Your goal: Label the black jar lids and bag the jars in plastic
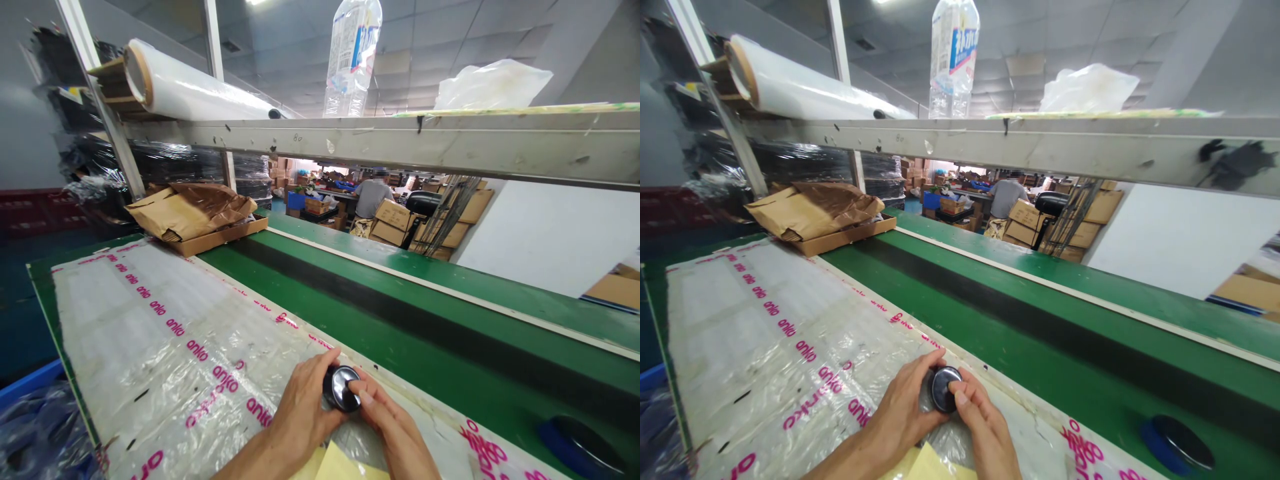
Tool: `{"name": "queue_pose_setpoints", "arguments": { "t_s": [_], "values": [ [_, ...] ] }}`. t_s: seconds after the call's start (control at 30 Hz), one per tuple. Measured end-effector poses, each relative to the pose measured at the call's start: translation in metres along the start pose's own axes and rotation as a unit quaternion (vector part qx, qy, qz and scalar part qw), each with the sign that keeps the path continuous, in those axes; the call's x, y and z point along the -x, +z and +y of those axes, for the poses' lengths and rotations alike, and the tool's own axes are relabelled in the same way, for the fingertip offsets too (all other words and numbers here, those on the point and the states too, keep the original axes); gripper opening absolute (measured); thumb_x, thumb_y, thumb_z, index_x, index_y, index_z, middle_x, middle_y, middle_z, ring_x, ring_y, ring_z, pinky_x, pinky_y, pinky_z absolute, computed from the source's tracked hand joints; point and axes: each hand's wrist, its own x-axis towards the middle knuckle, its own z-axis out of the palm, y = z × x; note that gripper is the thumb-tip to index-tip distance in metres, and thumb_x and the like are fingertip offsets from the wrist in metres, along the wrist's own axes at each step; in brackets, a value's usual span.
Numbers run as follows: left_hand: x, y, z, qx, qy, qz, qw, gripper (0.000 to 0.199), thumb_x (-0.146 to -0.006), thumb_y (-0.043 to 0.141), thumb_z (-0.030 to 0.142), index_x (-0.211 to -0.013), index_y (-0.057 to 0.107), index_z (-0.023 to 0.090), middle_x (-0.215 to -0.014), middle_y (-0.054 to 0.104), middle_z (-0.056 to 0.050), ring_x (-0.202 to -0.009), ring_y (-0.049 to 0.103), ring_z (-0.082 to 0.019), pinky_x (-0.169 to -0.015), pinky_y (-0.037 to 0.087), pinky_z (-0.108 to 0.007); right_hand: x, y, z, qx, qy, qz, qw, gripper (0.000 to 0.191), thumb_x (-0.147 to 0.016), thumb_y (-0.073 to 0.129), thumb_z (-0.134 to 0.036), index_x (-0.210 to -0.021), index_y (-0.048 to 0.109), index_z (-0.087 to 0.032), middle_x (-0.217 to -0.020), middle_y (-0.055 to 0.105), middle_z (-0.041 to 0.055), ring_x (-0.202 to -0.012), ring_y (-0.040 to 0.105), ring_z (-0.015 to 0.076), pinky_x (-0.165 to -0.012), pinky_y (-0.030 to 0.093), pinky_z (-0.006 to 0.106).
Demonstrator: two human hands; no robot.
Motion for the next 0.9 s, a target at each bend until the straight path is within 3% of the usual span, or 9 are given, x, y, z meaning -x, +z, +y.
{"name": "queue_pose_setpoints", "arguments": {
  "t_s": [0.17,0.3,0.57,0.77,0.9],
  "values": [
    [0.000,-0.002,0.002,-0.001,-0.003,-0.007,1.000,0.081,-0.066,0.085,0.003,-0.137,0.053,0.026,-0.128,0.066,-0.004,-0.120,0.060,-0.028,-0.110,0.047,-0.046,0.002,0.003,0.000,0.020,-0.017,0.016,1.000,0.050,-0.069,0.083,-0.065,-0.095,0.083,-0.023,-0.133,0.069,0.0099,-0.135,0.050,0.0401,-0.124,0.019,0.054],
    [0.000,-0.001,-0.002,-0.008,0.011,-0.004,1.000,0.081,-0.068,0.084,0.003,-0.139,0.051,0.026,-0.129,0.065,-0.004,-0.120,0.060,-0.027,-0.110,0.046,-0.045,0.005,0.007,-0.002,0.051,-0.031,0.031,0.998,0.046,-0.070,0.081,-0.066,-0.089,0.082,-0.024,-0.135,0.068,0.0097,-0.136,0.049,0.0400,-0.122,0.025,0.053],
    [0.000,0.001,-0.004,0.001,0.005,0.001,1.000,0.082,-0.065,0.082,0.001,-0.137,0.053,0.027,-0.130,0.066,-0.004,-0.121,0.059,-0.028,-0.110,0.047,-0.046,0.001,-0.006,0.005,0.118,-0.043,-0.004,0.992,0.052,-0.077,0.073,-0.070,-0.100,0.082,-0.024,-0.146,0.059,0.0099,-0.142,0.043,0.0384,-0.122,0.027,0.049],
    [0.000,-0.001,-0.004,-0.005,-0.006,-0.003,1.000,0.081,-0.067,0.083,0.003,-0.138,0.053,0.027,-0.130,0.065,-0.004,-0.121,0.059,-0.028,-0.110,0.047,-0.046,0.007,0.005,0.005,0.130,-0.088,0.081,0.984,0.045,-0.075,0.074,-0.067,-0.092,0.082,-0.026,-0.139,0.063,0.0103,-0.136,0.050,0.0382,-0.119,0.033,0.050],
    [-0.001,0.000,-0.006,-0.012,-0.003,-0.002,1.000,0.081,-0.068,0.083,0.005,-0.139,0.052,0.027,-0.131,0.065,-0.005,-0.121,0.059,-0.028,-0.110,0.047,-0.047,0.010,0.010,0.003,0.153,-0.110,0.091,0.978,0.042,-0.077,0.072,-0.065,-0.093,0.083,-0.028,-0.138,0.064,0.0095,-0.134,0.052,0.0368,-0.119,0.034,0.049]
  ]
}}
